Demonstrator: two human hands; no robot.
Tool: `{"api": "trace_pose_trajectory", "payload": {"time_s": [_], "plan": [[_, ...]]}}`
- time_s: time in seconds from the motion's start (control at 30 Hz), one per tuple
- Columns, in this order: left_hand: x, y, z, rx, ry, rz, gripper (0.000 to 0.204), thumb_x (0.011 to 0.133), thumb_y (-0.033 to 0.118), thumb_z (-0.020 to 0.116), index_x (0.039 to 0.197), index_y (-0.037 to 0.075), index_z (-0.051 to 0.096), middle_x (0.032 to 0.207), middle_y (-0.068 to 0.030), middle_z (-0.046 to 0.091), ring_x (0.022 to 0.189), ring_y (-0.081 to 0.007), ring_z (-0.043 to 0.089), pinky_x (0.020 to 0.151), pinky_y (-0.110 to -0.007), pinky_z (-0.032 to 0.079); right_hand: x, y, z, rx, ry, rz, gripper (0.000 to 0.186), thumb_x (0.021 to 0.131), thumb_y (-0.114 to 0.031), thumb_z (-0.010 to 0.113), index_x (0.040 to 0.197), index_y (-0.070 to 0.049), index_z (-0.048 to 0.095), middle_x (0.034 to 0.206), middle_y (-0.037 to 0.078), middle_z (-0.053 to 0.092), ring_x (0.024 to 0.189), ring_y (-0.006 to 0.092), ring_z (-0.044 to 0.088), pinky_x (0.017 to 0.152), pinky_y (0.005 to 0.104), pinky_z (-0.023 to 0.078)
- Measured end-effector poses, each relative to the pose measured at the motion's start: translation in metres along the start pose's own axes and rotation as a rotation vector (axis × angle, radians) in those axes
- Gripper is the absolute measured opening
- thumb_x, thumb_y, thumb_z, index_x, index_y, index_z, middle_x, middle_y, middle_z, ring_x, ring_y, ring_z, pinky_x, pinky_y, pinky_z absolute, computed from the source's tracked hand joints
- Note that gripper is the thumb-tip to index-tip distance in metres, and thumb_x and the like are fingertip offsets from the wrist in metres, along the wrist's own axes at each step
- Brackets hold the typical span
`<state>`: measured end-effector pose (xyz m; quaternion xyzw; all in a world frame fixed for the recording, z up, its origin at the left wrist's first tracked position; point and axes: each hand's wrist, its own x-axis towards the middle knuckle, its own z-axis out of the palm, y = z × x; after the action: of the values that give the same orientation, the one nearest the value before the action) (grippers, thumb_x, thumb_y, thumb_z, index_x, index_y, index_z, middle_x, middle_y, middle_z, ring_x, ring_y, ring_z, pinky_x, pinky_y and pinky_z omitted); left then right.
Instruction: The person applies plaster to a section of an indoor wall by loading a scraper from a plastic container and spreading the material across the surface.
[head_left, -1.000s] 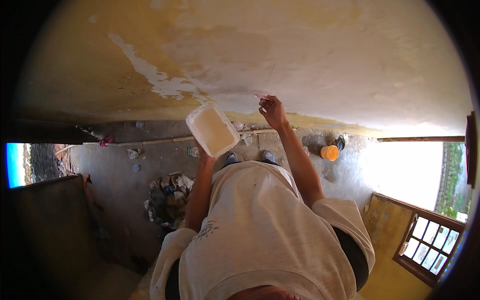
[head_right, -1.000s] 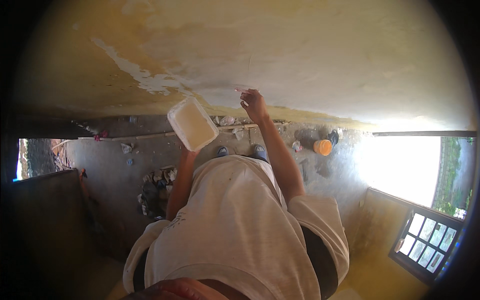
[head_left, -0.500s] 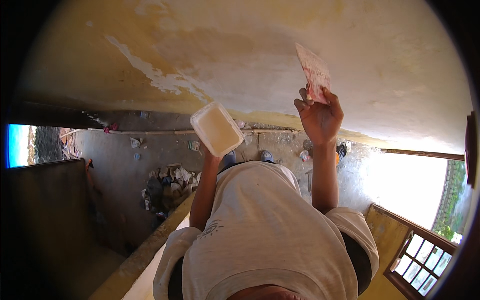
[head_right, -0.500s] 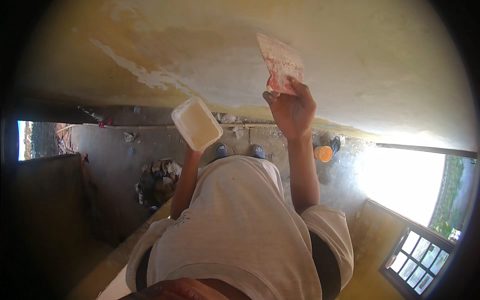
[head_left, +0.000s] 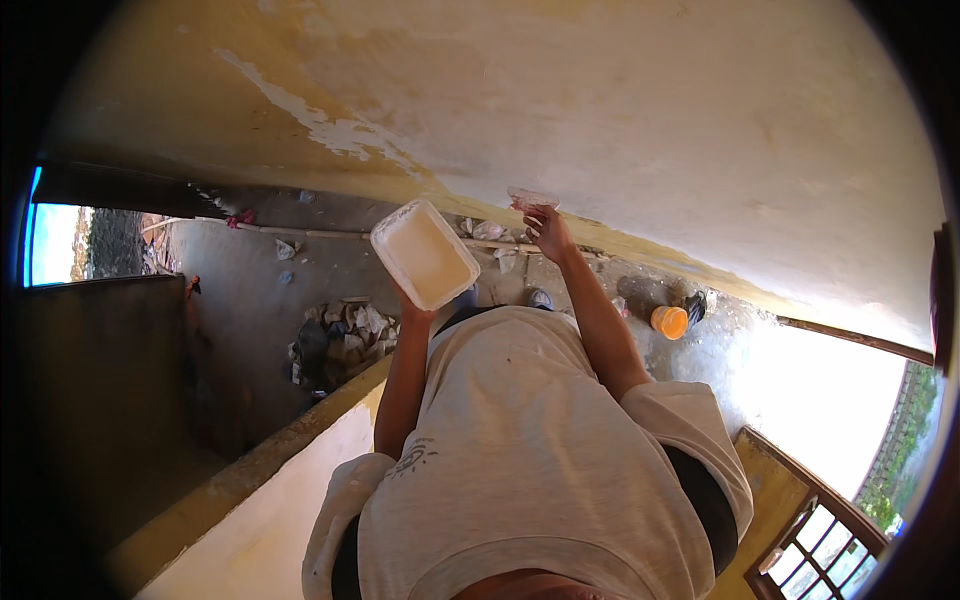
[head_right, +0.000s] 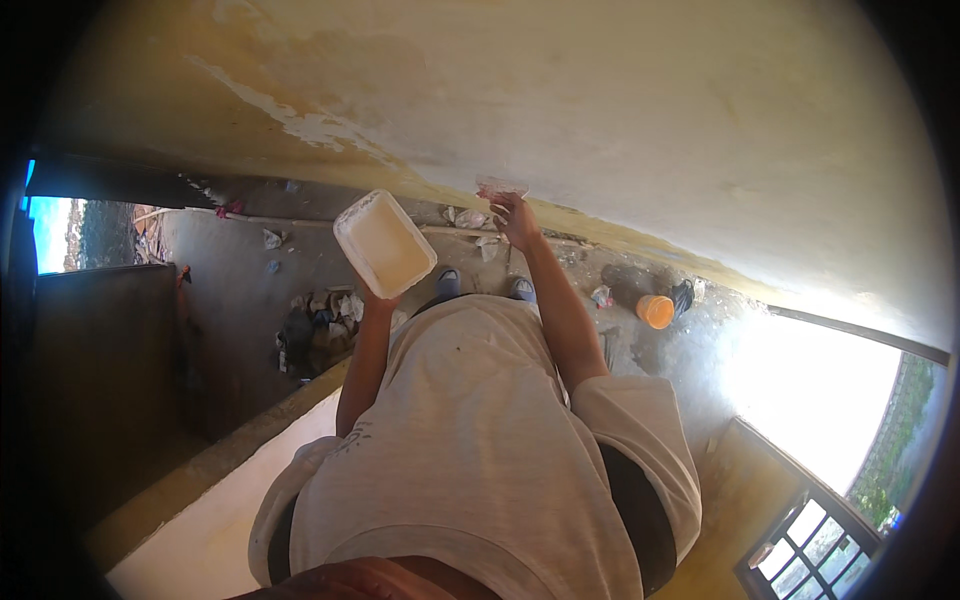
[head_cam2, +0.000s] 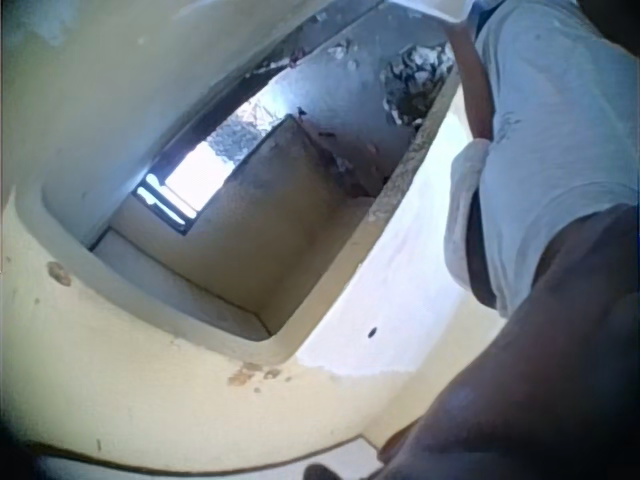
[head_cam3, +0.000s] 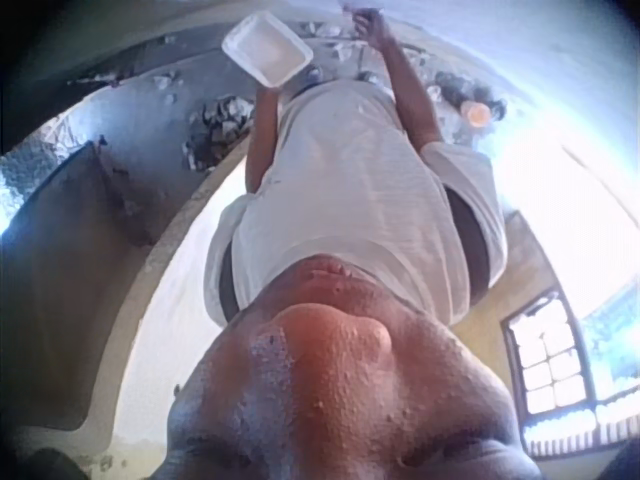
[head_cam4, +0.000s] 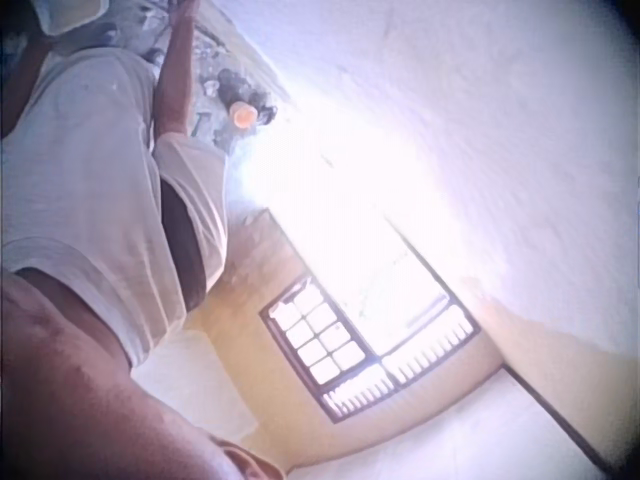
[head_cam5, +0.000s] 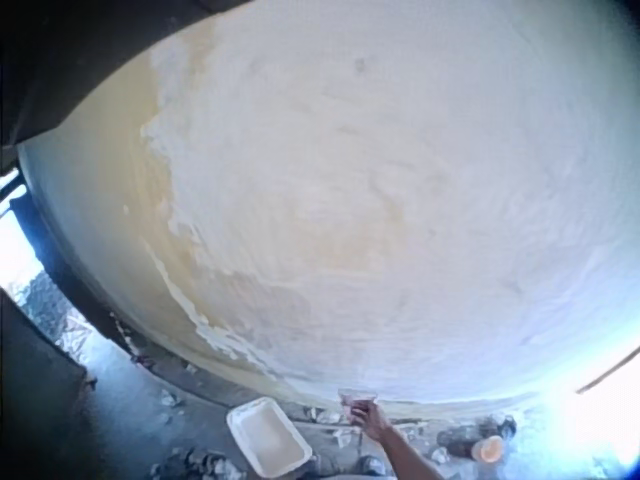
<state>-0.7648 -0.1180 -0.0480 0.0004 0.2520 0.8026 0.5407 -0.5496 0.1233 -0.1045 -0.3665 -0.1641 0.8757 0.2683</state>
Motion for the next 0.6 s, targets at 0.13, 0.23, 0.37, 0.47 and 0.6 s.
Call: {"api": "trace_pose_trajectory", "payload": {"time_s": [0.13, 0.23, 0.37, 0.47, 0.6], "plan": [[-0.006, -0.006, -0.001, 0.030, -0.012, 0.087, 0.069, 0.096, 0.061, 0.042, 0.147, 0.015, 0.038, 0.143, -0.0073, 0.050, 0.126, -0.0302, 0.053, 0.105, -0.051, 0.045, -0.014, -0.035, 0.047, 0.148, -0.007, -0.119, 0.022, 0.096, -0.026, 0.054, 0.104, -0.007, 0.061, 0.095, 0.006, 0.064, 0.095, 0.0193, 0.059, 0.079, 0.0342, 0.047], [-0.010, -0.019, 0.014, 0.032, -0.034, 0.093, 0.068, 0.096, 0.060, 0.042, 0.147, 0.015, 0.038, 0.144, -0.0071, 0.048, 0.128, -0.0297, 0.052, 0.105, -0.050, 0.045, -0.061, -0.082, 0.093, 0.262, -0.122, -0.122, 0.021, 0.097, -0.022, 0.053, 0.103, -0.003, 0.061, 0.091, 0.007, 0.064, 0.091, 0.0200, 0.058, 0.077, 0.0327, 0.047], [-0.010, -0.040, 0.022, 0.036, -0.067, 0.091, 0.069, 0.096, 0.062, 0.041, 0.148, 0.017, 0.037, 0.145, -0.0066, 0.048, 0.128, -0.0287, 0.051, 0.105, -0.049, 0.045, -0.131, -0.141, 0.144, 0.348, -0.307, -0.125, 0.022, 0.098, -0.019, 0.051, 0.103, 0.000, 0.061, 0.090, 0.008, 0.063, 0.087, 0.0201, 0.056, 0.075, 0.0324, 0.046], [-0.010, -0.056, 0.036, 0.000, -0.079, 0.082, 0.070, 0.096, 0.063, 0.039, 0.148, 0.016, 0.037, 0.144, -0.0066, 0.049, 0.127, -0.0282, 0.052, 0.104, -0.049, 0.047, -0.189, -0.166, 0.172, 0.295, -0.380, -0.200, 0.022, 0.095, -0.017, 0.053, 0.103, 0.001, 0.062, 0.088, 0.010, 0.062, 0.081, 0.0195, 0.055, 0.068, 0.0309, 0.044], [-0.008, -0.081, 0.045, 0.073, -0.009, 0.074, 0.070, 0.096, 0.064, 0.037, 0.148, 0.016, 0.036, 0.142, -0.0064, 0.050, 0.126, -0.0277, 0.054, 0.103, -0.048, 0.048, -0.219, -0.178, 0.141, -0.306, -0.453, -0.228, 0.023, 0.090, -0.016, 0.057, 0.086, 0.004, 0.066, 0.080, 0.009, 0.066, 0.066, 0.0191, 0.060, 0.059, 0.0331, 0.047]]}}
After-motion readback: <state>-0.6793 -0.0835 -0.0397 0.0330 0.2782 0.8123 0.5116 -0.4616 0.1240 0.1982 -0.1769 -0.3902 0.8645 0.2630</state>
